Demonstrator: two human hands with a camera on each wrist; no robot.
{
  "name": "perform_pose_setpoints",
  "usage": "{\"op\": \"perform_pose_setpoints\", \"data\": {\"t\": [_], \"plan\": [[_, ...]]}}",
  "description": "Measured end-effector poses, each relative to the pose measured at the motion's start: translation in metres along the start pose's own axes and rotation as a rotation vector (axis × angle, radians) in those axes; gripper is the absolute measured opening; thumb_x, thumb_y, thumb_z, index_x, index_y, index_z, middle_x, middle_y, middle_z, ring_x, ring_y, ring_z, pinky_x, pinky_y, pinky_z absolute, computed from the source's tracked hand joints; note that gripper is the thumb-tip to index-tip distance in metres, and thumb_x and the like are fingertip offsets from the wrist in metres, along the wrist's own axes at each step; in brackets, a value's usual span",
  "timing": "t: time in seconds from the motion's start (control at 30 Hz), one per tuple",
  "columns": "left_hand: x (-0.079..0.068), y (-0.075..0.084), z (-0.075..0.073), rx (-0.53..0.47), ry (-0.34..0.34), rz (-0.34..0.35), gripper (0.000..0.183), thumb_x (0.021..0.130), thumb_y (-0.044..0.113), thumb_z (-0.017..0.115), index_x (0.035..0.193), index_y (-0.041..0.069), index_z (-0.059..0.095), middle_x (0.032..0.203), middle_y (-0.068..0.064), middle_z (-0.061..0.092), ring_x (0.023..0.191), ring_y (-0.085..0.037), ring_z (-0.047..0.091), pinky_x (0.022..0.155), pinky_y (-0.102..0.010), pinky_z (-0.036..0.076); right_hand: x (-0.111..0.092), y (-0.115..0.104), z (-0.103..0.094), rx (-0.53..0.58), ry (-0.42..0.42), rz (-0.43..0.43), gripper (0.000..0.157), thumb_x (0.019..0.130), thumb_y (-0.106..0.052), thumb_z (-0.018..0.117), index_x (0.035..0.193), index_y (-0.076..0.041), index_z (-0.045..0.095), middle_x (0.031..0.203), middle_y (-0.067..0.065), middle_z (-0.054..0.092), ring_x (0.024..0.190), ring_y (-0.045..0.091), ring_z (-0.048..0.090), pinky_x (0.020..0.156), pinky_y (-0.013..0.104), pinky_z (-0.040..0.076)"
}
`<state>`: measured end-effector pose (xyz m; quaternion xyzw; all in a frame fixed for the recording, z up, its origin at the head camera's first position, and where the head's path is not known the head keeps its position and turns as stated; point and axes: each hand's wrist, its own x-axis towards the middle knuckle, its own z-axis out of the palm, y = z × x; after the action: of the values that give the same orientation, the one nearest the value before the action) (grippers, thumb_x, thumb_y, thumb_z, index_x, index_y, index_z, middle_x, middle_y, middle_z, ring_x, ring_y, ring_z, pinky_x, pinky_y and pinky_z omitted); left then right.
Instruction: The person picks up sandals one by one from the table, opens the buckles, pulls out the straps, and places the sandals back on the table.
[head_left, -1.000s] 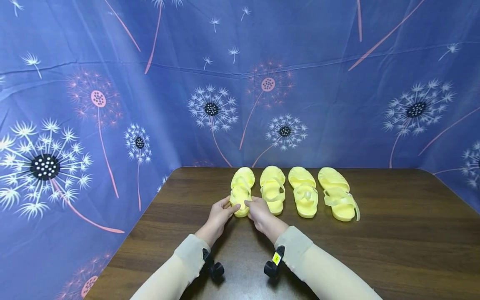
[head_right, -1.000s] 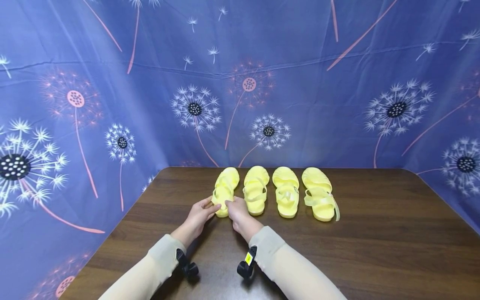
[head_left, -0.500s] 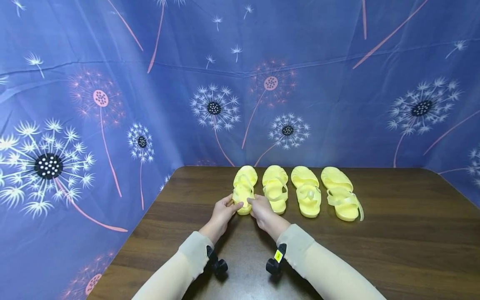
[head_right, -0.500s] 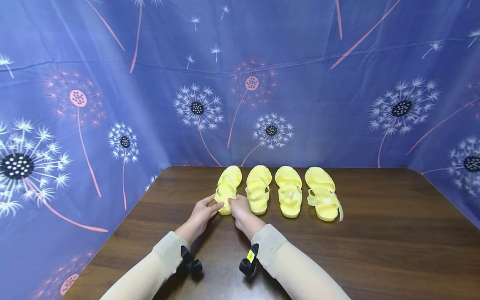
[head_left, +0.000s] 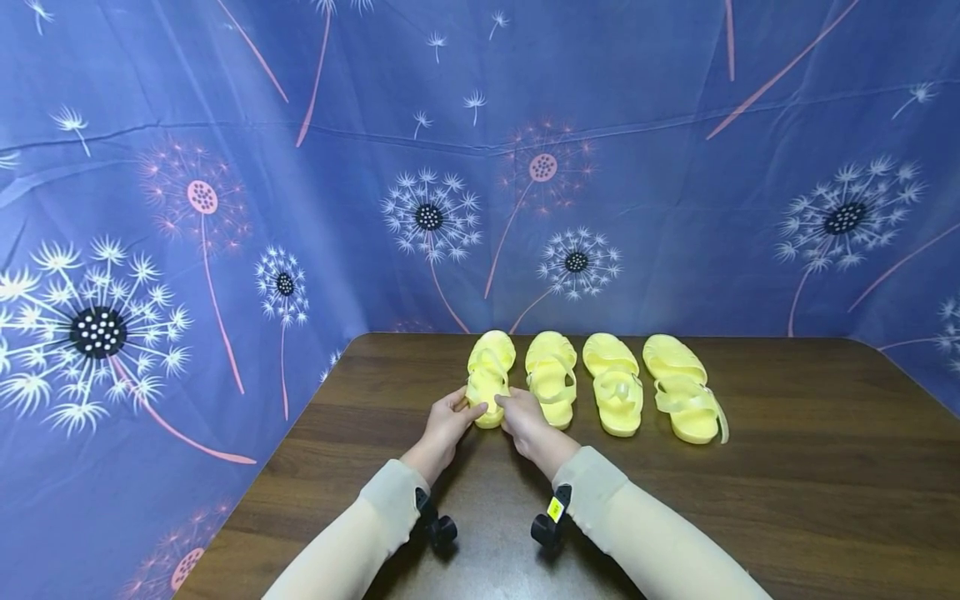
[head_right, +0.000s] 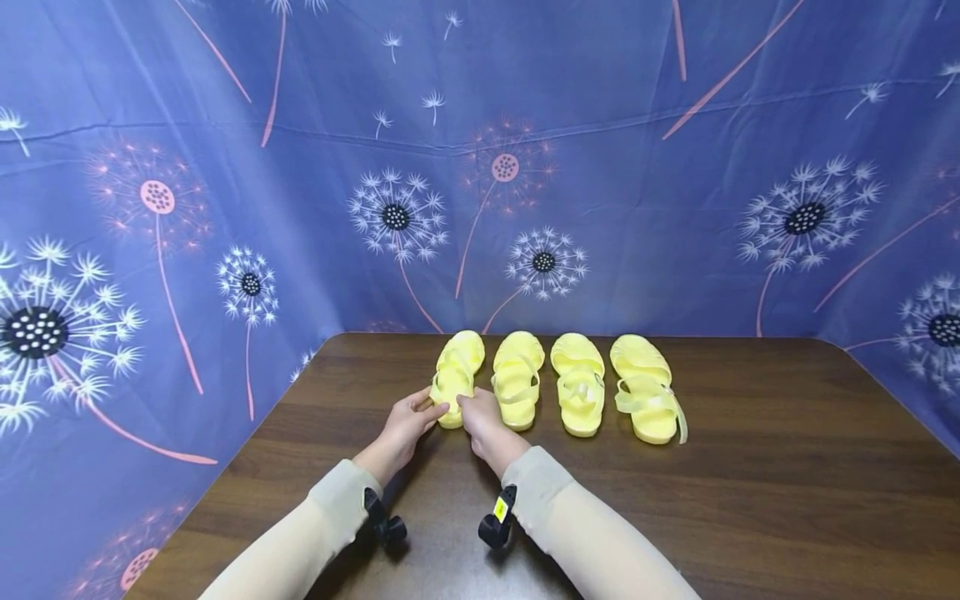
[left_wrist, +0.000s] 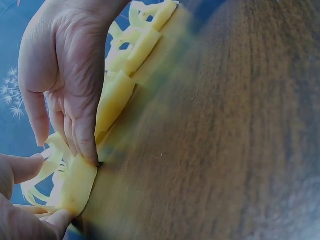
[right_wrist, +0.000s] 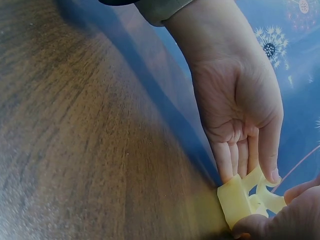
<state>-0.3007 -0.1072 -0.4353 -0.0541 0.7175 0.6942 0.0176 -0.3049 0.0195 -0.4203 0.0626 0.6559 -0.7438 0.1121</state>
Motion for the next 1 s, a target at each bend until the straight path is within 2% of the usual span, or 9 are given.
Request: {"op": "perform_pose_setpoints", "data": {"t": [0.43, 0.77, 1.0], "plan": [[0.0028, -0.0004, 0.0022, 0.014, 0.0, 0.008, 0.063, 0.091, 0.004, 0.064, 0.145, -0.009, 0.034, 0.144, -0.027, 0.043, 0.134, -0.033, 0.044, 0.108, -0.04, 0.042, 0.0001, -0.0007, -0.0012, -0.011, -0.008, -0.007, 0.056, 0.101, -0.007, 0.042, 0.148, 0.013, 0.019, 0.153, 0.03, 0.024, 0.14, 0.039, 0.031, 0.113, 0.051, 0.031], [0.0025, -0.0004, -0.0004, -0.002, -0.01, -0.015, 0.063, 0.092, 0.006, 0.065, 0.145, -0.008, 0.035, 0.144, -0.026, 0.044, 0.134, -0.033, 0.044, 0.109, -0.043, 0.041, -0.0001, 0.0016, -0.0035, -0.013, -0.028, -0.03, 0.058, 0.1, -0.01, 0.047, 0.146, 0.014, 0.022, 0.149, 0.03, 0.033, 0.136, 0.035, 0.039, 0.111, 0.046, 0.037], [-0.0011, 0.0054, -0.0036, -0.022, -0.021, -0.025, 0.065, 0.093, 0.007, 0.063, 0.147, -0.008, 0.03, 0.148, -0.028, 0.037, 0.138, -0.036, 0.038, 0.112, -0.047, 0.036, -0.0019, -0.0061, -0.0009, 0.008, -0.017, 0.004, 0.057, 0.1, -0.006, 0.043, 0.148, 0.012, 0.018, 0.154, 0.03, 0.023, 0.141, 0.04, 0.027, 0.115, 0.051, 0.028]]}}
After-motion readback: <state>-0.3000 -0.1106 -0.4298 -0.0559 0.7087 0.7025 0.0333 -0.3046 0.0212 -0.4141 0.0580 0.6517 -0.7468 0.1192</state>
